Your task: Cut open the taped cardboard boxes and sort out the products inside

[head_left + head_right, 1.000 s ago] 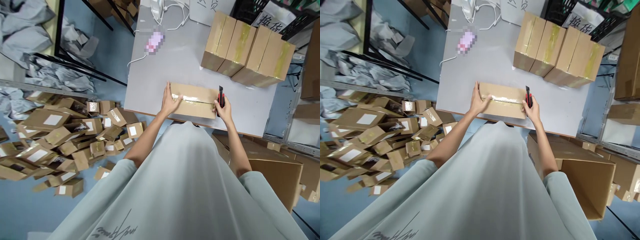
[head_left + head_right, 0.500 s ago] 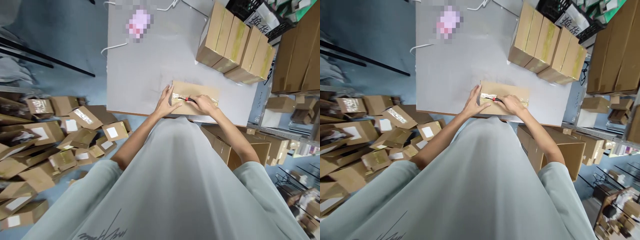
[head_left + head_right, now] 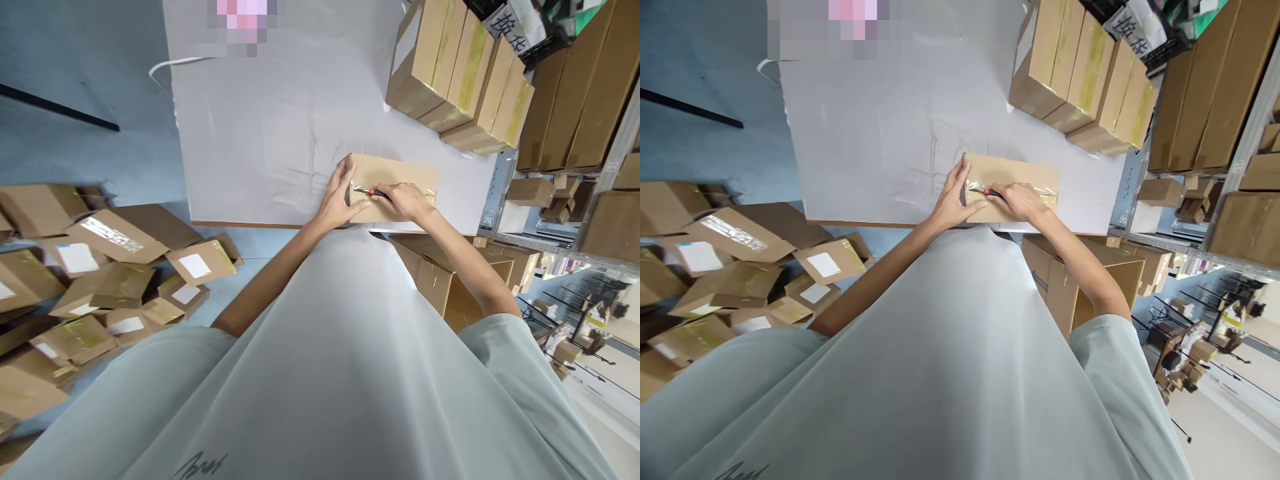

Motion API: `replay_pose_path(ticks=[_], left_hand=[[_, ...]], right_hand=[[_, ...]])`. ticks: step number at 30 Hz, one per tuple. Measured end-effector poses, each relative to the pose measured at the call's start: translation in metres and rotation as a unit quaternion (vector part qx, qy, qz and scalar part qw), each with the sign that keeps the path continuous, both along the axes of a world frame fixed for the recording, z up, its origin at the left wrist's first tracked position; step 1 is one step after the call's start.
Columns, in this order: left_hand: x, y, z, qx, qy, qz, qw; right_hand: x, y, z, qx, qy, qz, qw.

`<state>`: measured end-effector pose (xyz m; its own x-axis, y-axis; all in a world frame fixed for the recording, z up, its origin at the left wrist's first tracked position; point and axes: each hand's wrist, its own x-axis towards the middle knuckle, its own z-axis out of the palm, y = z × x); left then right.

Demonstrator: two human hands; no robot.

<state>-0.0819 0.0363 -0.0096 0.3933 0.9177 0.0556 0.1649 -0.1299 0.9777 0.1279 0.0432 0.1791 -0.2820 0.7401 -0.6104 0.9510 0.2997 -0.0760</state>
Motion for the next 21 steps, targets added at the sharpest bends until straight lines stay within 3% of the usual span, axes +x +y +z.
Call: replay_pose_path(ticks=[10, 21], left_hand=[[0.001, -0.001, 0.002, -0.018, -0.019, 0.007, 1.000], [-0.003, -0.002, 0.002, -0.027, 0.010, 0.017, 0.999]], right_hand=[[-0.001, -0.002, -0.002, -0.004, 0.016, -0.022, 1.000], [-0.024, 0.022, 0.016, -0.035, -0.028, 0.055, 0.997]])
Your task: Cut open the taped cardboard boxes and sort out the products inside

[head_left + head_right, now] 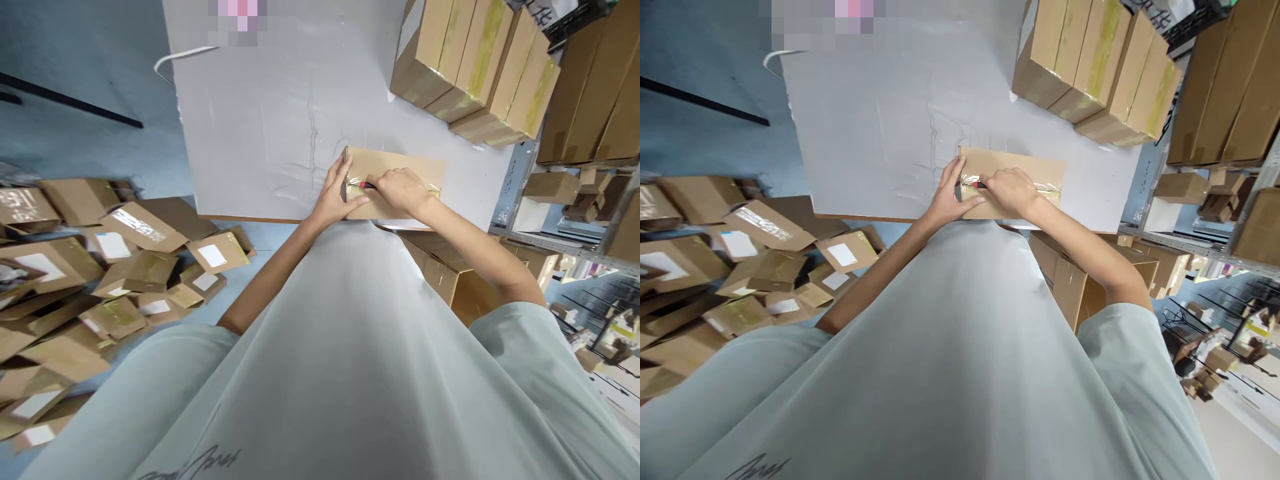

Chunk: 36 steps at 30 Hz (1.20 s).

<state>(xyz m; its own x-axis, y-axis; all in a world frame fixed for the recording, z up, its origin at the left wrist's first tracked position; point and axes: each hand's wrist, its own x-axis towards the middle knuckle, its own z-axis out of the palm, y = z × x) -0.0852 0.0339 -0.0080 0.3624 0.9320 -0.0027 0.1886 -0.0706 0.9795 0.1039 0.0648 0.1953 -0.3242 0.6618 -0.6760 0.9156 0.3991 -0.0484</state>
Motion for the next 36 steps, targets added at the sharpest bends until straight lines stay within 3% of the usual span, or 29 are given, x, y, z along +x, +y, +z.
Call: replay_pose_path(ticks=[4, 7, 12, 16, 19, 22, 25, 29, 32, 36], left_hand=[[-0.007, 0.001, 0.001, -0.007, 0.021, -0.007, 1.000], [-0.011, 0.001, 0.005, -0.010, 0.038, -0.012, 0.999], [-0.017, -0.001, 0.012, -0.022, 0.083, -0.006, 0.996], [-0.021, -0.001, 0.018, -0.032, 0.118, 0.012, 0.992], [-0.016, -0.002, 0.025, -0.038, 0.135, 0.034, 0.989], [0.001, -0.007, 0.032, -0.027, 0.156, 0.081, 0.984], [0.022, -0.016, 0.037, -0.016, 0.174, 0.144, 0.974], [0.038, -0.023, 0.043, -0.030, 0.185, 0.179, 0.966], [0.040, -0.024, 0.046, -0.029, 0.180, 0.200, 0.963], [0.040, -0.023, 0.047, -0.023, 0.168, 0.216, 0.961]], right_hand=[[-0.005, 0.003, -0.010, 0.017, 0.024, 0.010, 1.000], [0.014, -0.002, -0.027, 0.035, 0.037, -0.014, 0.999], [0.102, -0.017, -0.048, 0.076, 0.087, -0.051, 0.992], [0.184, -0.028, -0.050, 0.093, 0.058, -0.077, 0.991], [0.211, -0.034, -0.047, 0.068, 0.034, -0.104, 0.992], [0.204, -0.038, -0.035, 0.048, 0.051, -0.118, 0.991], [0.179, -0.044, -0.010, 0.059, 0.085, -0.113, 0.988], [0.138, -0.038, 0.021, 0.040, 0.102, -0.041, 0.993], [0.106, -0.020, 0.017, 0.015, 0.121, 0.020, 0.992], [0.072, 0.001, -0.011, 0.004, 0.143, 0.059, 0.988]])
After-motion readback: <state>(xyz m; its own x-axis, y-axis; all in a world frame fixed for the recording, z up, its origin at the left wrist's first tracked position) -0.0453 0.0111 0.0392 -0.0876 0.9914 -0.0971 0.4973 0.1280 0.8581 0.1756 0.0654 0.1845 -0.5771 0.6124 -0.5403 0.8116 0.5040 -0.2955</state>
